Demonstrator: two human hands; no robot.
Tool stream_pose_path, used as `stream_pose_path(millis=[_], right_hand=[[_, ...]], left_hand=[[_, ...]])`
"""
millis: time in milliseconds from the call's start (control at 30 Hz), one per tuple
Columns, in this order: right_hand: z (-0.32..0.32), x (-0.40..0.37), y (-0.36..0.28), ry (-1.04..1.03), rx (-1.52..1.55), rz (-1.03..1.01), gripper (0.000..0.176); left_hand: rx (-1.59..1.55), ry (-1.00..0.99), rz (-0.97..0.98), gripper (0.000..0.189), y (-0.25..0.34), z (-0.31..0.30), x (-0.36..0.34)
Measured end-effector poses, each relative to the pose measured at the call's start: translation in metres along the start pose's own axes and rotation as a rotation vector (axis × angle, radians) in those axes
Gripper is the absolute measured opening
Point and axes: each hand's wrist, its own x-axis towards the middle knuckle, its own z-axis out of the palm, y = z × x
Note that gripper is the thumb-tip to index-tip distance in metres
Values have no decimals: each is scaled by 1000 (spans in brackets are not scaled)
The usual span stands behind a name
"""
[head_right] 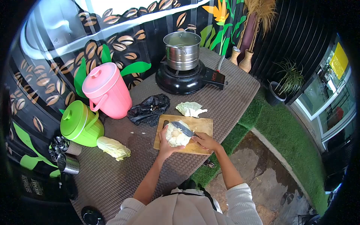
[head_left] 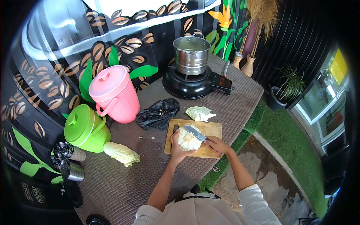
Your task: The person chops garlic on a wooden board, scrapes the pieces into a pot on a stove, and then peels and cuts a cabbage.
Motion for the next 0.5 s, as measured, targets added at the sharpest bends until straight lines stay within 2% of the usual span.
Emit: stream_pose_path(millis=[100,167,300,367,500], right_hand=[[1,5,5,-17,44,22,29],[8,6,13,186,-235,-206,31],[10,-2,0,263,-282,-328,32],[-5,-9,-25,-2,-40,3,33],[-16,6,-11,-117,7,47,33]], left_hand=[[6,-3,-13,124,0,0,0],[-63,31,14,121,-2,3,0],[-50,19,17,123,-8,2,-1],[-23,-16,17,125,-6,0,-2],[-27,-35,17,127,-9,-2,-1]])
